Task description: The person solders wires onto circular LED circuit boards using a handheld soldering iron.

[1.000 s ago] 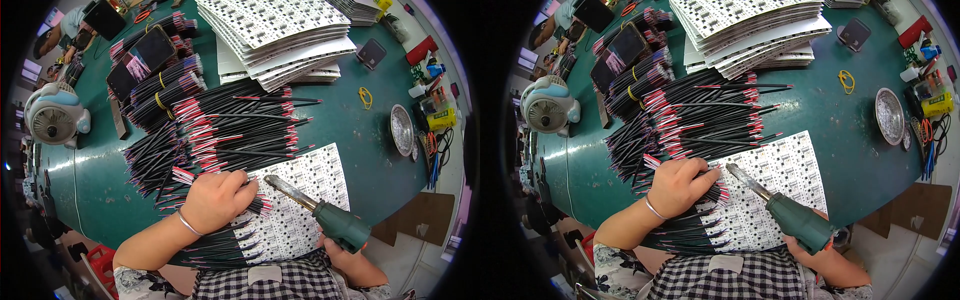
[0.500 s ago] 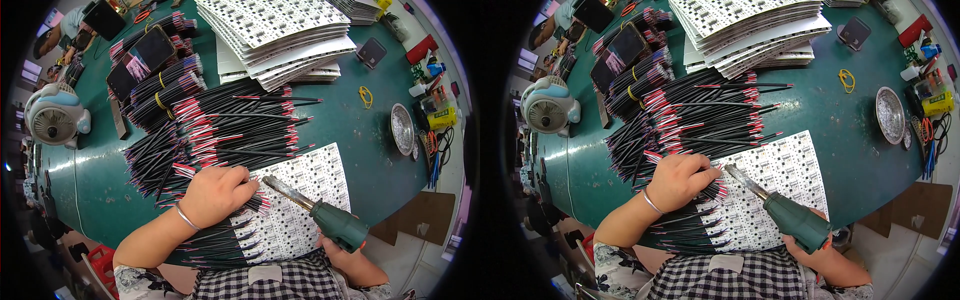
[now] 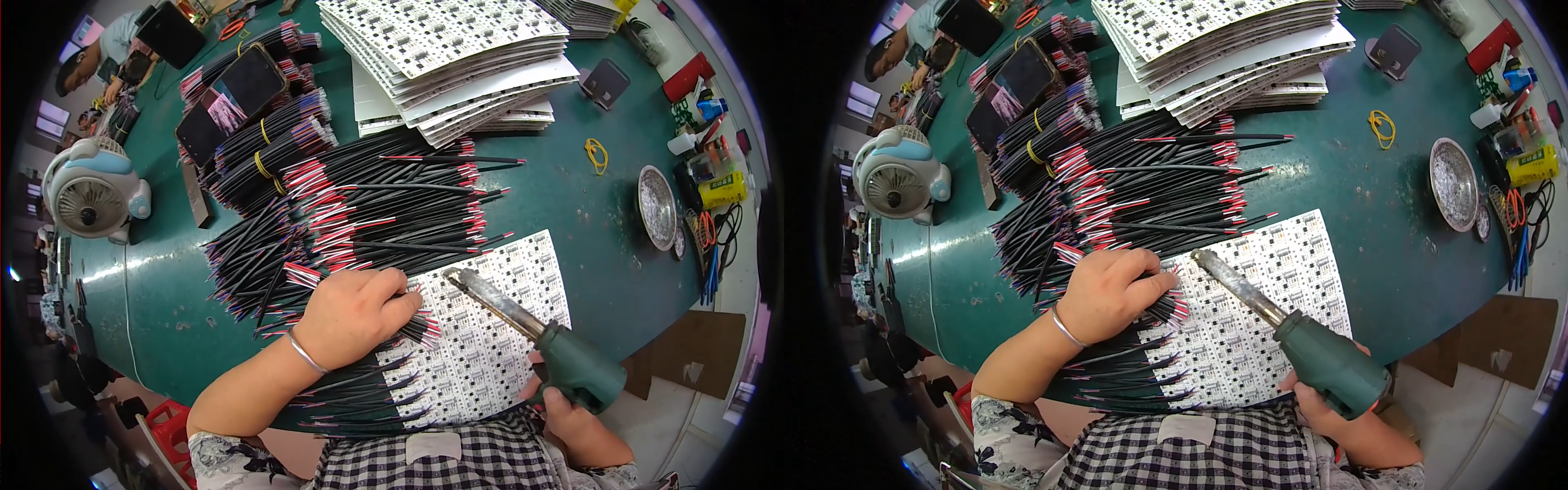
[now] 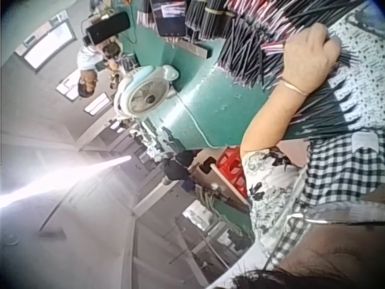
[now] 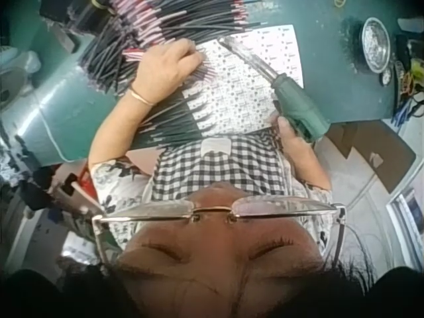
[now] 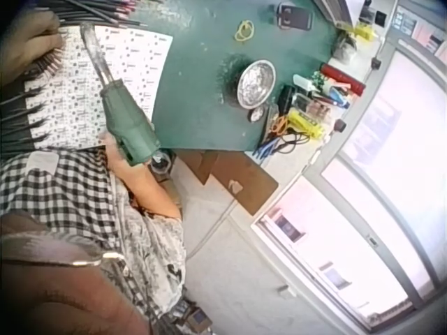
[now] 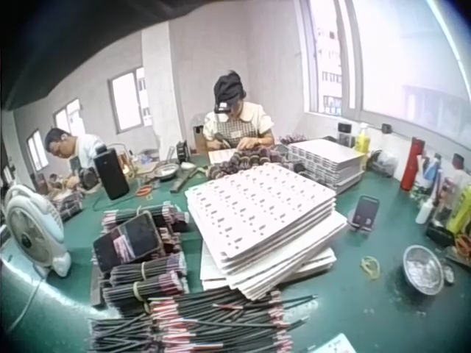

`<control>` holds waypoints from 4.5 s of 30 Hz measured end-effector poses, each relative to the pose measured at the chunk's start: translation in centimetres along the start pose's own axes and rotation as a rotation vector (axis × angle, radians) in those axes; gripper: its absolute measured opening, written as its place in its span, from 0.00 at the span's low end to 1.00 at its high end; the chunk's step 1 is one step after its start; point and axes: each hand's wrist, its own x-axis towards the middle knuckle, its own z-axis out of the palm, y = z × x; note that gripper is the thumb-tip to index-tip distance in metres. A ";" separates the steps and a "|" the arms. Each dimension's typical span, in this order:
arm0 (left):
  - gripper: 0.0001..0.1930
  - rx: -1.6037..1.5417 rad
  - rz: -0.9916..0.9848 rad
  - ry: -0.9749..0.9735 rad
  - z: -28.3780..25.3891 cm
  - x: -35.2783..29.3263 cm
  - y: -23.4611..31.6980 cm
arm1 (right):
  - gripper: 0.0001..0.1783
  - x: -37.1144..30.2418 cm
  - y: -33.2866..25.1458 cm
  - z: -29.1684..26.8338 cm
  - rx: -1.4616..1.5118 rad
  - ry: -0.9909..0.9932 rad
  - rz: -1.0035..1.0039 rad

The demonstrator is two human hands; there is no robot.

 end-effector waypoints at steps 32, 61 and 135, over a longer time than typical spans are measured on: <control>0.13 0.090 -0.104 0.027 0.2 -1.5 4.1 | 0.31 -1.5 1.7 -0.2 0.195 -0.050 -0.082; 0.13 0.084 -0.119 -0.009 0.5 -1.4 3.9 | 0.18 0.6 -0.7 0.2 -0.462 -0.139 -0.472; 0.11 -0.046 -0.271 -0.082 -1.8 -2.0 7.1 | 0.17 -2.6 1.4 0.5 -0.115 -0.029 -0.215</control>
